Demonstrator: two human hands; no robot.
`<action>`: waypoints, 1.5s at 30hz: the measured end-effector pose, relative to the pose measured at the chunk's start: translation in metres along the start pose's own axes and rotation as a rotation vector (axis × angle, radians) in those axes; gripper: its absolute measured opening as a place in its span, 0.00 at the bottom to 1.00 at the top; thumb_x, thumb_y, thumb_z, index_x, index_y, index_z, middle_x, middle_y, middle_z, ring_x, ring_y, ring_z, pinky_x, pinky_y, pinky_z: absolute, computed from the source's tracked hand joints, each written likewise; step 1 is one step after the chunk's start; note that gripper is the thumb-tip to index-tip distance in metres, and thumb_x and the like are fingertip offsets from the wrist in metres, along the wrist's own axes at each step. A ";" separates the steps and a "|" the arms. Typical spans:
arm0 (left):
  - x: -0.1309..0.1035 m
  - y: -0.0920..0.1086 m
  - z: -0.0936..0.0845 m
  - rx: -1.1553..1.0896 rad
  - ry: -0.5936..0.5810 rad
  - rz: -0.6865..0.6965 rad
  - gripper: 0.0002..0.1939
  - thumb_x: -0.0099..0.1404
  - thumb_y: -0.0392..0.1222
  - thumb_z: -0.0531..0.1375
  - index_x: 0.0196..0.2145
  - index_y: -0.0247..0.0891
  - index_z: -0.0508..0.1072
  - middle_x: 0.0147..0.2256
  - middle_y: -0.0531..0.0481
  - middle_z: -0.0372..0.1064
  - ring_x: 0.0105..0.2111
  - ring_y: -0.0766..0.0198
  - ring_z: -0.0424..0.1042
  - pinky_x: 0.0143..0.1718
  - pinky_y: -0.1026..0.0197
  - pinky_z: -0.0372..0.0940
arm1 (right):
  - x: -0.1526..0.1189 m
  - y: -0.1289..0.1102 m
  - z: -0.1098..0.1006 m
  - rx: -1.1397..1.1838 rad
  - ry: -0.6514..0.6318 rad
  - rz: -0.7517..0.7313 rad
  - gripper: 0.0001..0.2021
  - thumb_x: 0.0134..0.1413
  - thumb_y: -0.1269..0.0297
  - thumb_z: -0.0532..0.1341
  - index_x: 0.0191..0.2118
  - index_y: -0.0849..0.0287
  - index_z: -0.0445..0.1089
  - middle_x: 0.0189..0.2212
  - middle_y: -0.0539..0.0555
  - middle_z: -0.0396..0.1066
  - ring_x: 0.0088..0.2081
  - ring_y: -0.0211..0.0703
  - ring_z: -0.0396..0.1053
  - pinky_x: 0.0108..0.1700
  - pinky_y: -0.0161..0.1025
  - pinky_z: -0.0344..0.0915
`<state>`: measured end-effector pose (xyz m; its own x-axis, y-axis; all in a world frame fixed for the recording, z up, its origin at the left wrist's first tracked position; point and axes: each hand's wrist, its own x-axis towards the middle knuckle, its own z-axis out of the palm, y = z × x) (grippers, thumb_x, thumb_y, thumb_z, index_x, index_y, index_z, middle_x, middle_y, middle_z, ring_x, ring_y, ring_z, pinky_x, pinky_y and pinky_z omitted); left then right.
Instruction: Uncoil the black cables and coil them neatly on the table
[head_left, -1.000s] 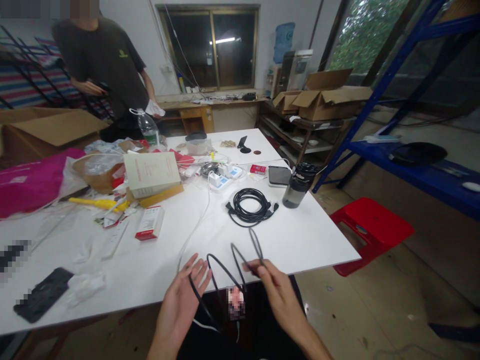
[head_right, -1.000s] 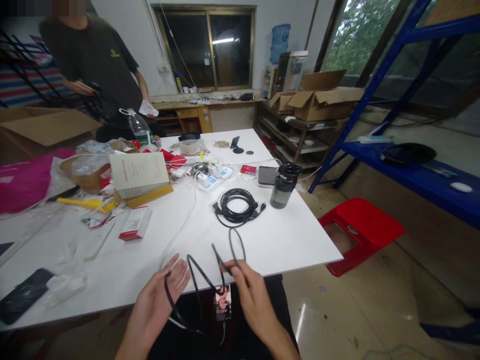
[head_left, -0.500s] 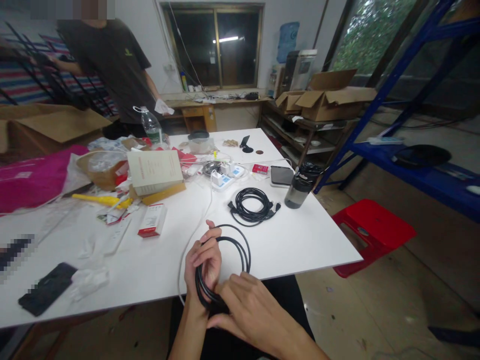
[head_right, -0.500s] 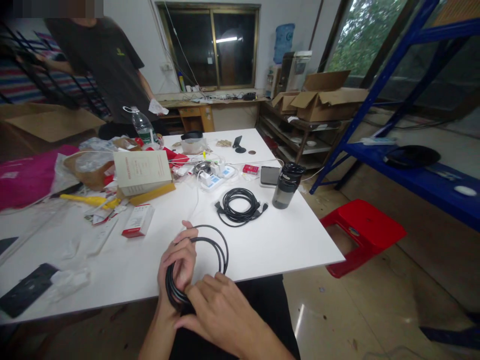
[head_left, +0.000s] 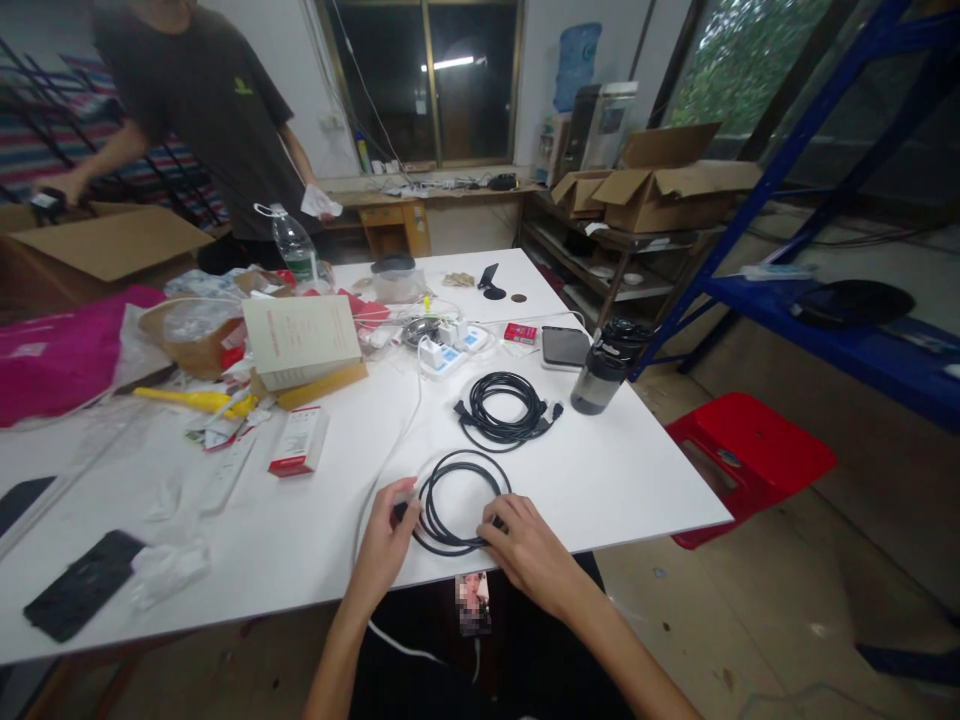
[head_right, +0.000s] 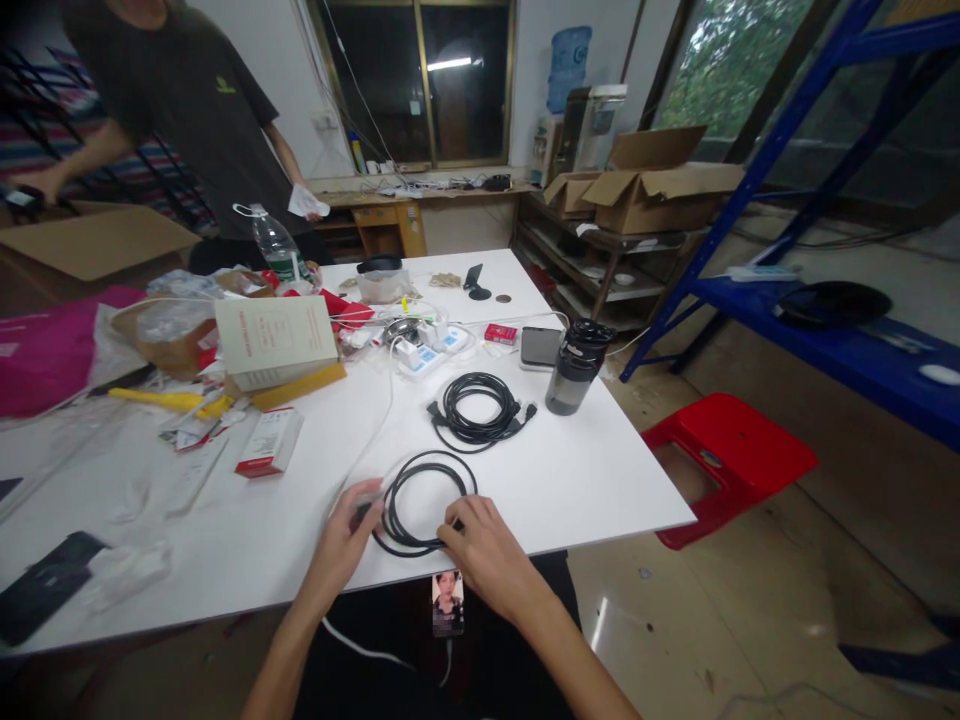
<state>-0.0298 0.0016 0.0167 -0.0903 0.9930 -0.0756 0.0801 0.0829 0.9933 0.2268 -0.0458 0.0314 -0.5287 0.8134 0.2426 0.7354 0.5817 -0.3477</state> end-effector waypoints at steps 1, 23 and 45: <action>-0.003 -0.002 -0.004 0.102 0.008 0.071 0.21 0.62 0.50 0.73 0.51 0.41 0.79 0.52 0.41 0.73 0.54 0.48 0.72 0.57 0.50 0.67 | 0.002 0.004 0.004 0.040 0.013 0.017 0.08 0.69 0.73 0.62 0.51 0.57 0.72 0.51 0.58 0.71 0.52 0.52 0.66 0.54 0.49 0.67; -0.008 -0.020 0.017 0.788 -0.253 0.687 0.13 0.73 0.42 0.66 0.54 0.42 0.76 0.50 0.41 0.75 0.54 0.46 0.73 0.60 0.39 0.68 | 0.075 0.102 0.000 0.125 0.313 0.077 0.20 0.71 0.53 0.65 0.61 0.55 0.67 0.57 0.64 0.70 0.58 0.60 0.69 0.61 0.59 0.68; -0.006 -0.029 0.015 0.750 -0.180 0.647 0.13 0.74 0.41 0.66 0.54 0.43 0.76 0.52 0.41 0.72 0.57 0.47 0.72 0.62 0.39 0.68 | 0.097 0.143 0.013 0.005 0.317 0.264 0.16 0.77 0.49 0.53 0.47 0.56 0.68 0.42 0.61 0.74 0.45 0.57 0.70 0.49 0.50 0.65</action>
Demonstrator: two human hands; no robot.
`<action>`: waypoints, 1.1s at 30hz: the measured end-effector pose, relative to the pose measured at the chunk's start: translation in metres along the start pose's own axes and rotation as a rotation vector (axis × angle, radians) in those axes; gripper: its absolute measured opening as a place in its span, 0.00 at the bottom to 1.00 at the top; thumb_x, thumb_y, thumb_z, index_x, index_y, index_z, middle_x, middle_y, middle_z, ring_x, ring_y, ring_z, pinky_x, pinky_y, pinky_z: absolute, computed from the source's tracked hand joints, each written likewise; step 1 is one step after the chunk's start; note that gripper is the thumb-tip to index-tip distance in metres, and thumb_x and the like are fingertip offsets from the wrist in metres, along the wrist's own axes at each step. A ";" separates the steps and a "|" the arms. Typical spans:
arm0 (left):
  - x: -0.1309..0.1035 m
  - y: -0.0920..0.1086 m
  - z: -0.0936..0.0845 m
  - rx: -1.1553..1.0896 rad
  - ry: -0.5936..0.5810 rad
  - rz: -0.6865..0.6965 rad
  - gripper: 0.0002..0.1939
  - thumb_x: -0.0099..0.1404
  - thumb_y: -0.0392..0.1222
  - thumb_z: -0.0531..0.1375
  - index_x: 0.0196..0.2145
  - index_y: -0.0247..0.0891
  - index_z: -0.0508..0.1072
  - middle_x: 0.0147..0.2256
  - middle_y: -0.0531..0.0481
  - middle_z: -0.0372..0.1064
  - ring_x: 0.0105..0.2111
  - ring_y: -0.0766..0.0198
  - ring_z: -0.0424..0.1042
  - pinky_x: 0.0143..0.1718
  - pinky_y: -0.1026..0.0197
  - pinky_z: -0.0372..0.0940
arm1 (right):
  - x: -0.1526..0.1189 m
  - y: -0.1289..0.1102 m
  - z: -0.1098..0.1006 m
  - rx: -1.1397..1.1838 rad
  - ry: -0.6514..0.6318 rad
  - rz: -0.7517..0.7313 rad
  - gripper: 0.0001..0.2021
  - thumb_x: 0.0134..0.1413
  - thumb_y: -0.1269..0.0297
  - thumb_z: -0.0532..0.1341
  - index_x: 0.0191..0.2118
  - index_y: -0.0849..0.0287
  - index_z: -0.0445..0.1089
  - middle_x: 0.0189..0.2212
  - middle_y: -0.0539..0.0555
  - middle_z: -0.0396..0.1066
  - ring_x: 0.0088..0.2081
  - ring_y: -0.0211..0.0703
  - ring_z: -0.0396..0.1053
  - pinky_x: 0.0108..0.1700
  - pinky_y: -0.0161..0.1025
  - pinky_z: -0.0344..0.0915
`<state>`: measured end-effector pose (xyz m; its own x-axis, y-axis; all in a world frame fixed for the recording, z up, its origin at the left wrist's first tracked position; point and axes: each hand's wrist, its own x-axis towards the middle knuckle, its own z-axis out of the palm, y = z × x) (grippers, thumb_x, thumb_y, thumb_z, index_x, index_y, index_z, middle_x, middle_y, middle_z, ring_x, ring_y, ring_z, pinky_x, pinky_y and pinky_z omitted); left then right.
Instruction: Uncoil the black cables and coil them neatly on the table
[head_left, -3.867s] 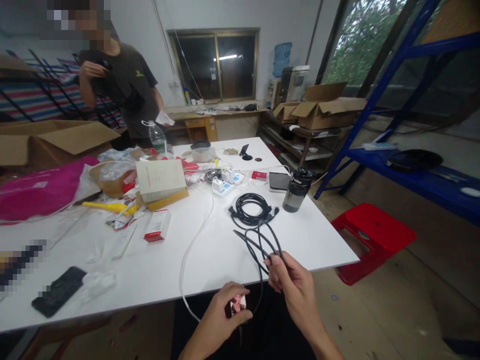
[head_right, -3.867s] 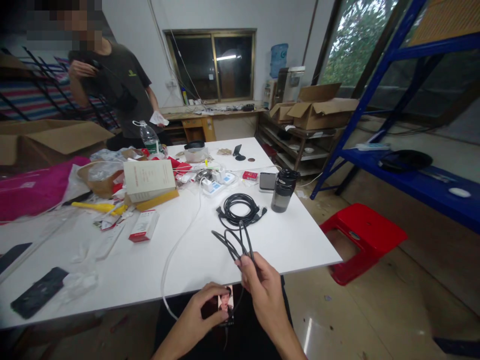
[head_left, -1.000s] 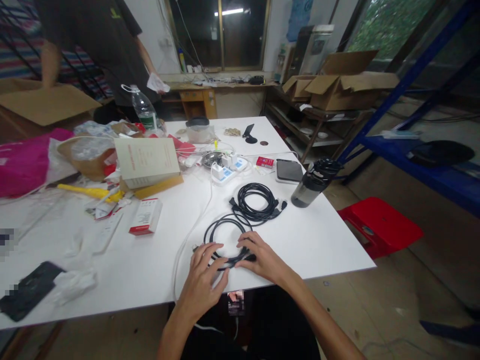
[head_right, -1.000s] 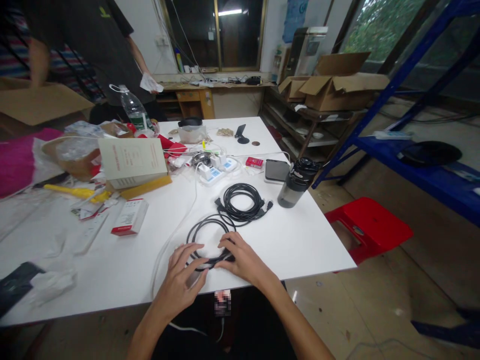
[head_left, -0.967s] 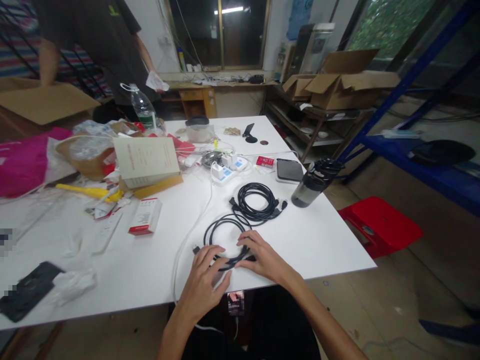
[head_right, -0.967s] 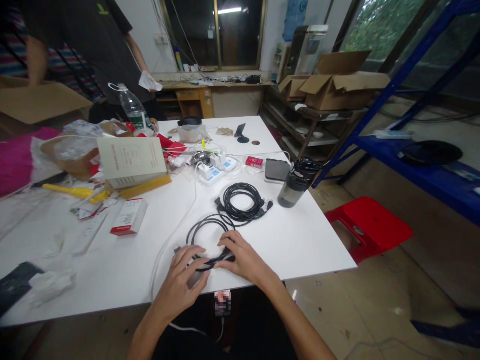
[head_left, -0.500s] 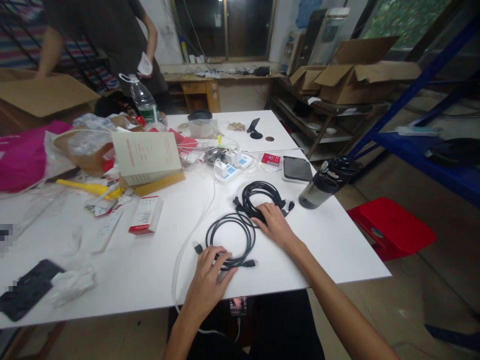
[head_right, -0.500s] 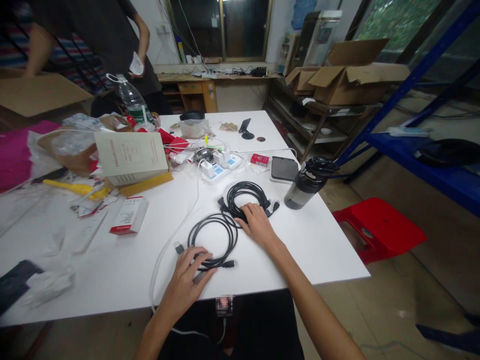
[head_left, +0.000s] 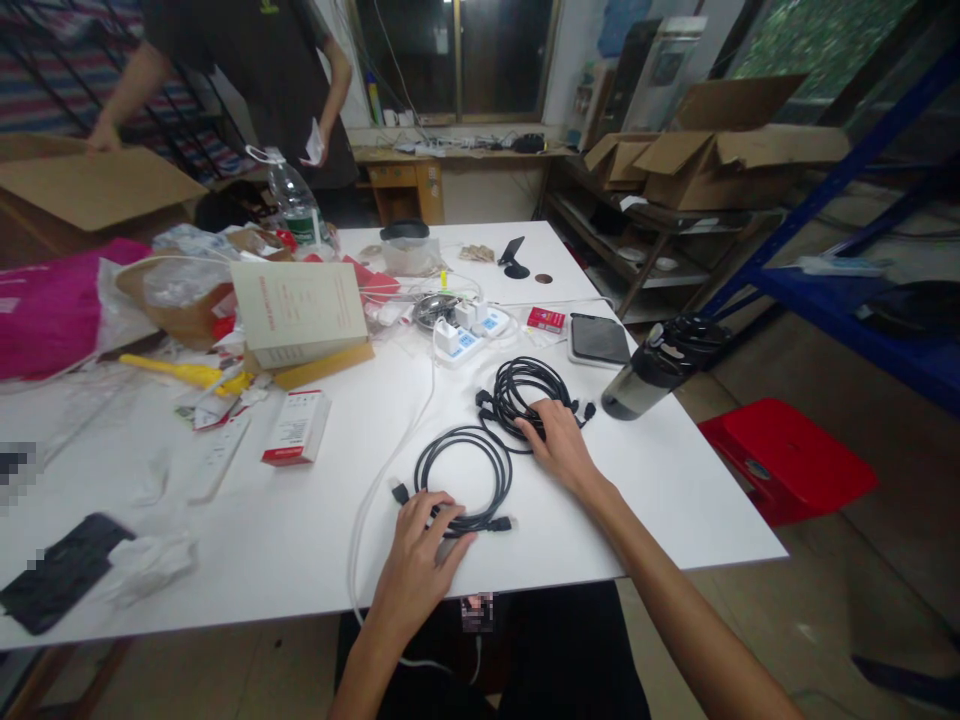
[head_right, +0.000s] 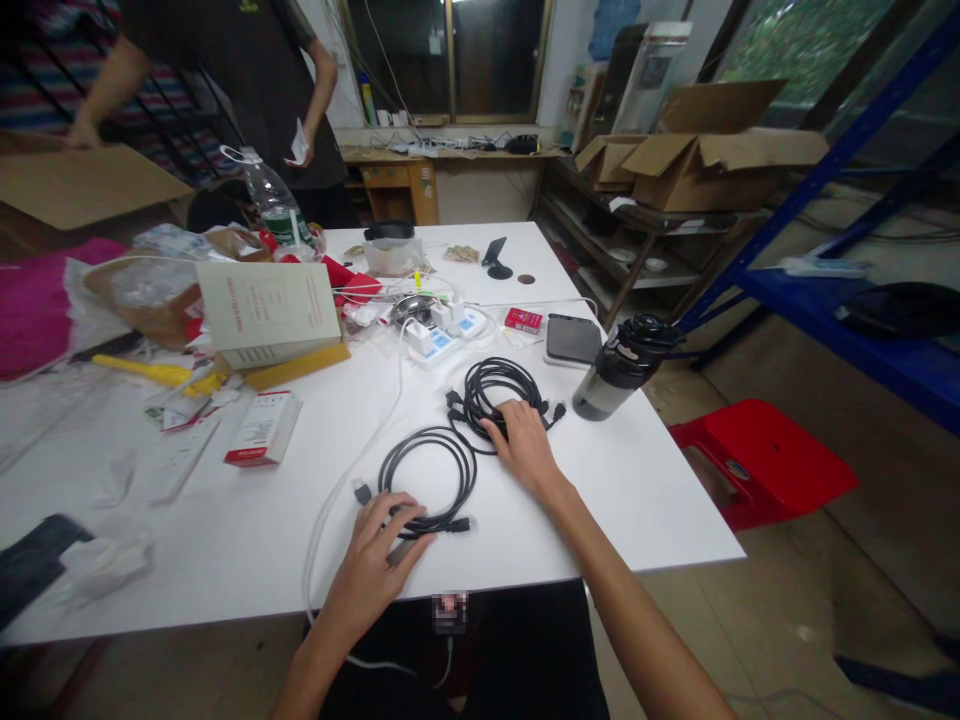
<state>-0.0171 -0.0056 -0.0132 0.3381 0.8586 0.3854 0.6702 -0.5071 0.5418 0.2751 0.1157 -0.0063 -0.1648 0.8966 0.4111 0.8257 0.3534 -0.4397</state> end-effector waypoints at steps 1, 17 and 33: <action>0.000 0.000 0.000 0.001 -0.001 0.000 0.13 0.74 0.41 0.66 0.54 0.43 0.76 0.53 0.41 0.72 0.57 0.47 0.72 0.63 0.39 0.68 | 0.002 -0.001 -0.003 0.018 0.017 0.023 0.16 0.76 0.48 0.53 0.46 0.56 0.68 0.41 0.60 0.74 0.44 0.57 0.70 0.48 0.50 0.65; -0.002 -0.001 0.003 -0.012 0.040 -0.009 0.15 0.74 0.44 0.66 0.56 0.44 0.75 0.53 0.40 0.73 0.57 0.47 0.73 0.62 0.38 0.69 | 0.047 -0.081 -0.144 0.612 0.670 0.109 0.18 0.75 0.47 0.58 0.36 0.51 0.56 0.23 0.41 0.57 0.20 0.34 0.54 0.21 0.35 0.52; -0.024 0.094 -0.019 -0.943 -0.211 -0.318 0.27 0.73 0.55 0.66 0.65 0.46 0.72 0.55 0.39 0.78 0.58 0.46 0.76 0.63 0.44 0.67 | -0.068 -0.176 -0.163 1.024 0.628 0.231 0.16 0.79 0.55 0.56 0.36 0.51 0.54 0.22 0.39 0.46 0.20 0.33 0.48 0.21 0.29 0.50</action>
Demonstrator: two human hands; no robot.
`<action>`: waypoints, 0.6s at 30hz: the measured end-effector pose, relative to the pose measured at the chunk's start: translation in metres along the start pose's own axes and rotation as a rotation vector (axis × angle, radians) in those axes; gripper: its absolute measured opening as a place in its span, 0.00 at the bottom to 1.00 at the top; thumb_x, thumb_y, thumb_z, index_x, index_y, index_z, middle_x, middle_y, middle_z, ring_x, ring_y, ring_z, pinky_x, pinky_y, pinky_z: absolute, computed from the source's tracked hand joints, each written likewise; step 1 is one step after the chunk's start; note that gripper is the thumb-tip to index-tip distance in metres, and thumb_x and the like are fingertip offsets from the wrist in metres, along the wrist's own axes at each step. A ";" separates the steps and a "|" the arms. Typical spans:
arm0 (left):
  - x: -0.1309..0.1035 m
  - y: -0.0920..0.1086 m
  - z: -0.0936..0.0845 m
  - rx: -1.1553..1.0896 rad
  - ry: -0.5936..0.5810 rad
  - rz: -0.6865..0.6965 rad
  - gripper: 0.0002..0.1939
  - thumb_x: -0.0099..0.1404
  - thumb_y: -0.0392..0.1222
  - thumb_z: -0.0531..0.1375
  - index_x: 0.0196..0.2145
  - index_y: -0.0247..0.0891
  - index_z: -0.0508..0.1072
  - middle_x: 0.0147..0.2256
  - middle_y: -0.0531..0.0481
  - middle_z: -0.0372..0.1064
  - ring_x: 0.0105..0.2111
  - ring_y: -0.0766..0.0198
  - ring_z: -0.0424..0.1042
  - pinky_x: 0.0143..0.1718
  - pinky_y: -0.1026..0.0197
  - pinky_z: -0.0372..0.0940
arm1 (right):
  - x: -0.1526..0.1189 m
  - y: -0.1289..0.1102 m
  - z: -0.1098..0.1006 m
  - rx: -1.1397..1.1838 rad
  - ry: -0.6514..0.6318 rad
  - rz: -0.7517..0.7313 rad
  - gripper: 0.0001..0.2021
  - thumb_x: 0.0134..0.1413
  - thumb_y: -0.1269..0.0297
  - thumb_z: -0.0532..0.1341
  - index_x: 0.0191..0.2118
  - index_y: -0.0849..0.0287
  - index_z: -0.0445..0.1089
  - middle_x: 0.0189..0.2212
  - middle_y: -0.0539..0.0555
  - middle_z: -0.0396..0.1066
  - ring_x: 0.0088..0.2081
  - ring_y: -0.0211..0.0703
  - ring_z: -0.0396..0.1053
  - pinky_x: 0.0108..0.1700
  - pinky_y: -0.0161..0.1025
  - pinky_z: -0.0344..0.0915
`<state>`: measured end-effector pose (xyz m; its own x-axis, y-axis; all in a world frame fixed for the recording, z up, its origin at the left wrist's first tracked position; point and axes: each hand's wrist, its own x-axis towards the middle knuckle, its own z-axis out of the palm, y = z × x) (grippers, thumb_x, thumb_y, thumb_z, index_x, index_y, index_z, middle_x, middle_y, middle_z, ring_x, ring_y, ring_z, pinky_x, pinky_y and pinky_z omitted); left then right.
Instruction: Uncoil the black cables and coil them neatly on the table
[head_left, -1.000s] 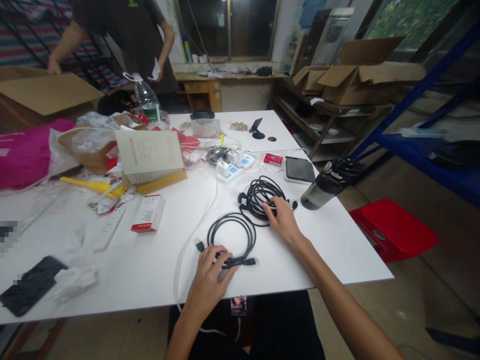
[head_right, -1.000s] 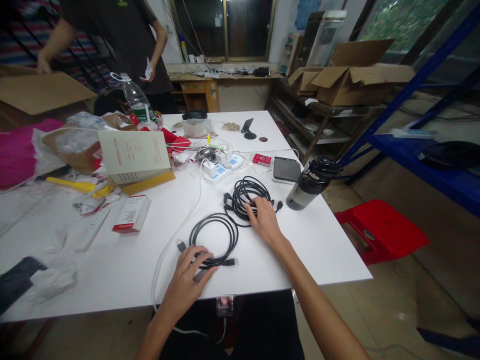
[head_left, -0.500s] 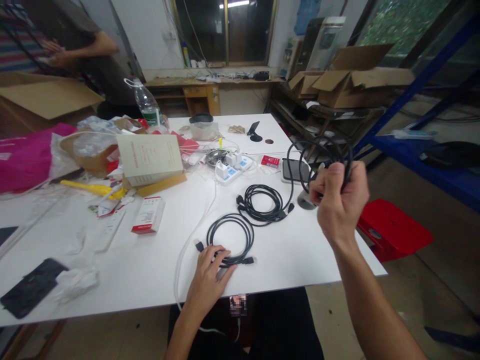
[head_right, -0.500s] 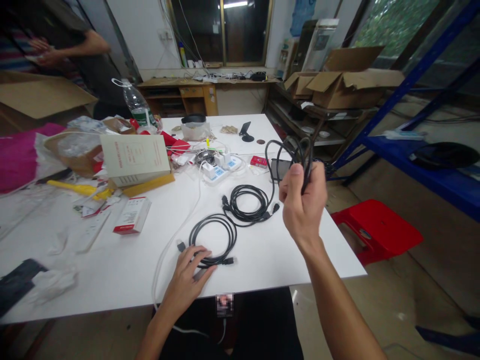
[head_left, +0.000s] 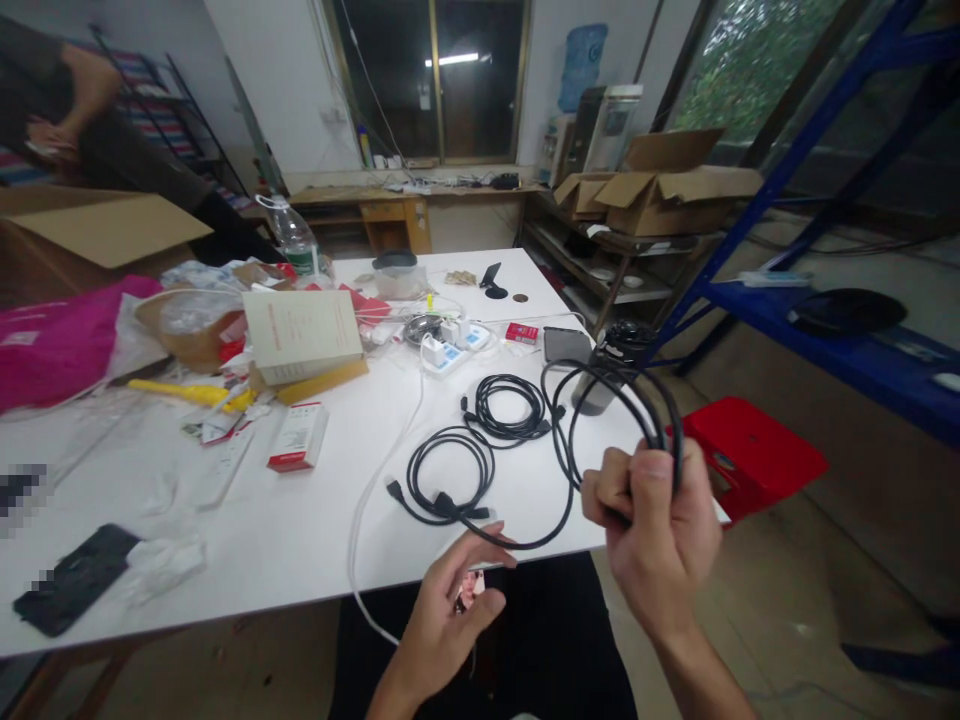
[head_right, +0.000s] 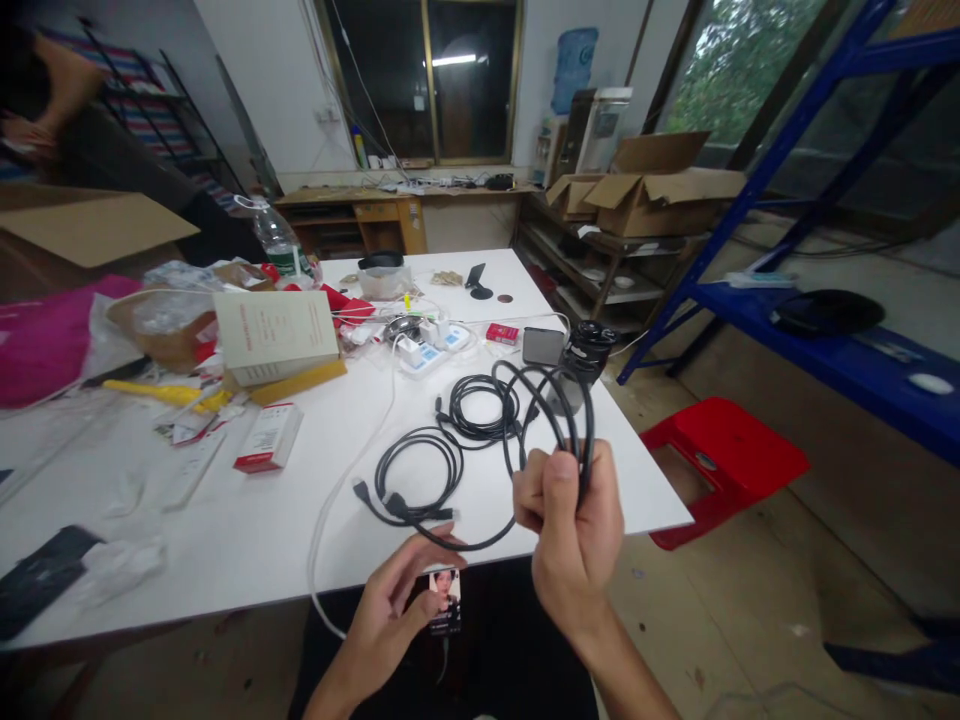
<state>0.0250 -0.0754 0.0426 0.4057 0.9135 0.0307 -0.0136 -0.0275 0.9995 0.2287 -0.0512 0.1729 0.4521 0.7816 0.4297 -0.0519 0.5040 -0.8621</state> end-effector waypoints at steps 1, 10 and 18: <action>-0.004 0.006 0.007 -0.095 0.022 -0.033 0.25 0.75 0.55 0.63 0.64 0.45 0.73 0.52 0.40 0.79 0.53 0.48 0.78 0.60 0.47 0.69 | -0.010 0.007 -0.003 -0.002 -0.027 0.057 0.16 0.79 0.54 0.55 0.36 0.51 0.54 0.23 0.40 0.47 0.20 0.33 0.49 0.22 0.29 0.51; -0.021 0.021 -0.021 -0.252 0.399 -0.096 0.17 0.74 0.56 0.65 0.46 0.39 0.79 0.33 0.48 0.75 0.36 0.59 0.73 0.41 0.61 0.67 | -0.056 0.061 -0.068 -0.372 -0.289 0.270 0.22 0.77 0.44 0.52 0.41 0.55 0.74 0.34 0.54 0.76 0.36 0.44 0.74 0.40 0.40 0.72; -0.038 0.035 -0.075 -0.330 0.729 -0.054 0.27 0.61 0.58 0.75 0.49 0.35 0.82 0.30 0.49 0.74 0.36 0.58 0.72 0.48 0.56 0.71 | -0.044 0.055 -0.164 -0.392 0.068 0.292 0.24 0.71 0.39 0.58 0.39 0.57 0.77 0.36 0.58 0.80 0.35 0.49 0.80 0.37 0.42 0.78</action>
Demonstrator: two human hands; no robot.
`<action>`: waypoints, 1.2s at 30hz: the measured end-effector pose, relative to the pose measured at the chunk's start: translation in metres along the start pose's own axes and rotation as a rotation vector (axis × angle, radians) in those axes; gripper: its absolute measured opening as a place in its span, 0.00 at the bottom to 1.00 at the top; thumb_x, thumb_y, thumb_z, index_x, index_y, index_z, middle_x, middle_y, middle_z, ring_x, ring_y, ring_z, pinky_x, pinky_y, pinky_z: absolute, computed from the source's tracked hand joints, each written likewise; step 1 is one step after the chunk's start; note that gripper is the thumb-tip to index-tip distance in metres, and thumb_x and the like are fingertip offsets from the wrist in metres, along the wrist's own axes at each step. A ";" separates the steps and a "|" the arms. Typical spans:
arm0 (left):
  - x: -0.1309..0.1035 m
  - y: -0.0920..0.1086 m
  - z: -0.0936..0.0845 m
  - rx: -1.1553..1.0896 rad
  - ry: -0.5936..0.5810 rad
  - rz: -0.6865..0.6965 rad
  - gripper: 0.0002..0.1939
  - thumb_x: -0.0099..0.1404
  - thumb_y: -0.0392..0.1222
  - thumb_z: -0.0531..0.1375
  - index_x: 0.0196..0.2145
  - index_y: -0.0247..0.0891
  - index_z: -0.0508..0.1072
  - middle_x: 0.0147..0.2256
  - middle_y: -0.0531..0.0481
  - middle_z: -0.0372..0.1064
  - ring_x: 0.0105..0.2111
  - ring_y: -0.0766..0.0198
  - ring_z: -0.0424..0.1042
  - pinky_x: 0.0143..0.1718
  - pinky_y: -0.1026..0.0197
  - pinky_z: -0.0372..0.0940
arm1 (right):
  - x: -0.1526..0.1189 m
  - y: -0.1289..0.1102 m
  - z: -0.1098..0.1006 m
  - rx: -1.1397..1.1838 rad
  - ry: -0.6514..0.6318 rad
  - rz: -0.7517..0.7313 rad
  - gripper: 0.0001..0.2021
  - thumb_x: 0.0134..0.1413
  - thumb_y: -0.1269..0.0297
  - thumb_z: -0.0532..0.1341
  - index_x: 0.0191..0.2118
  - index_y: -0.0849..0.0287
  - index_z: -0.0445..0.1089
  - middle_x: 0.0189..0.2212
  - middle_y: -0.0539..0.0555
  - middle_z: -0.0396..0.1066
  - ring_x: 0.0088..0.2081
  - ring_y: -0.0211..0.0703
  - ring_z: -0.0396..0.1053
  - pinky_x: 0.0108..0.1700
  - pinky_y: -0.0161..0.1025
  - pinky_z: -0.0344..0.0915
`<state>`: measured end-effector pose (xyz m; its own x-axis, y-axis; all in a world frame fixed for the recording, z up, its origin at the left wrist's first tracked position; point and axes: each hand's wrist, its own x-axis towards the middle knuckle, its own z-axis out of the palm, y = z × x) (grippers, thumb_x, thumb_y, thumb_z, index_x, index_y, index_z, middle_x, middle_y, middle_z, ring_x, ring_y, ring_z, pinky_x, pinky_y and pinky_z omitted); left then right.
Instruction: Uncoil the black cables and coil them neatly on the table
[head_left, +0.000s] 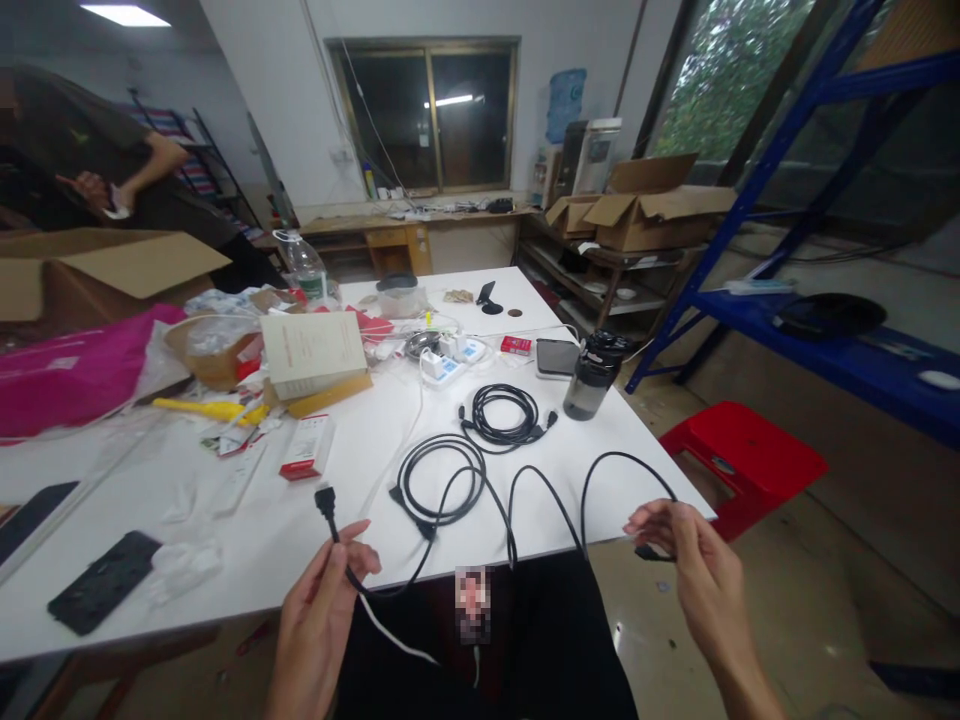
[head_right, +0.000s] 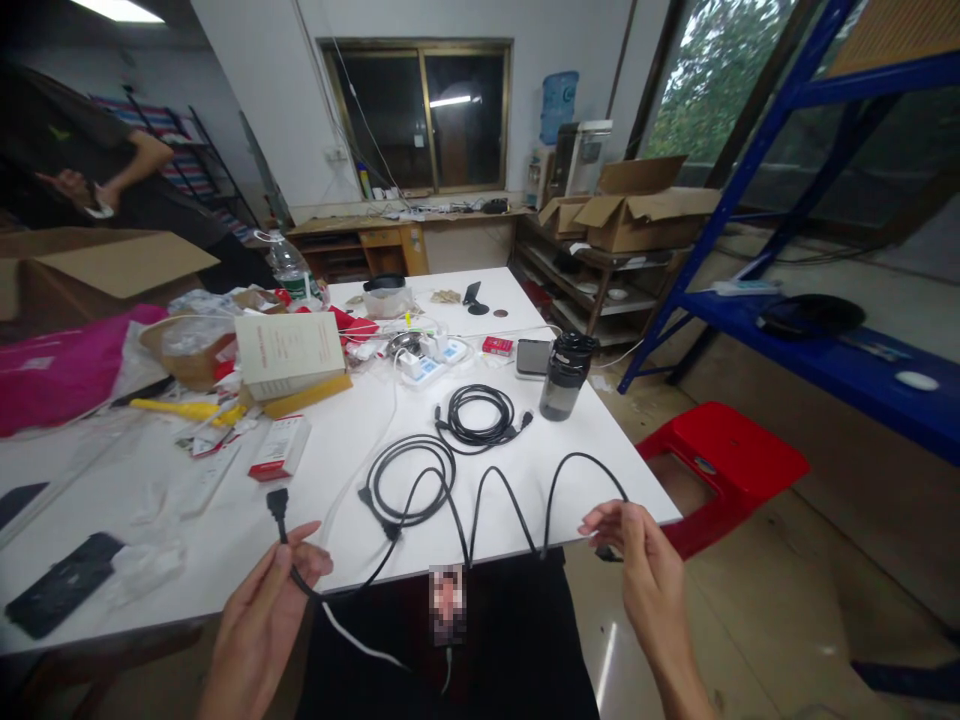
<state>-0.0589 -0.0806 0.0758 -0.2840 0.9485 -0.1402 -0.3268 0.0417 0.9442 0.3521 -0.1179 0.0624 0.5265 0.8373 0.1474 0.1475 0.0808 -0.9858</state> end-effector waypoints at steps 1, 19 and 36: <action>0.001 0.003 -0.001 -0.013 0.023 -0.004 0.27 0.60 0.58 0.76 0.48 0.35 0.82 0.30 0.50 0.74 0.35 0.58 0.73 0.48 0.56 0.72 | 0.001 0.000 -0.010 0.005 0.043 0.010 0.24 0.70 0.39 0.59 0.39 0.57 0.76 0.35 0.58 0.79 0.34 0.48 0.79 0.36 0.41 0.78; -0.013 -0.033 0.080 -0.270 -0.435 -0.523 0.33 0.72 0.67 0.60 0.53 0.34 0.83 0.59 0.31 0.77 0.63 0.43 0.74 0.65 0.44 0.67 | -0.052 -0.067 0.042 -0.100 -0.344 -0.334 0.21 0.78 0.53 0.49 0.39 0.50 0.77 0.33 0.55 0.77 0.37 0.49 0.78 0.39 0.41 0.76; -0.001 0.020 0.124 -0.868 -0.515 -0.445 0.23 0.80 0.51 0.57 0.27 0.42 0.60 0.15 0.67 0.31 0.17 0.70 0.23 0.14 0.68 0.40 | -0.038 -0.084 0.108 -0.506 -0.584 -1.023 0.07 0.75 0.65 0.58 0.54 0.53 0.70 0.55 0.62 0.79 0.62 0.55 0.74 0.63 0.61 0.70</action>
<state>0.0465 -0.0416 0.1317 0.3598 0.9292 -0.0843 -0.8860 0.3686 0.2814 0.2292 -0.0979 0.1306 -0.4393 0.6379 0.6326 0.6333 0.7193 -0.2855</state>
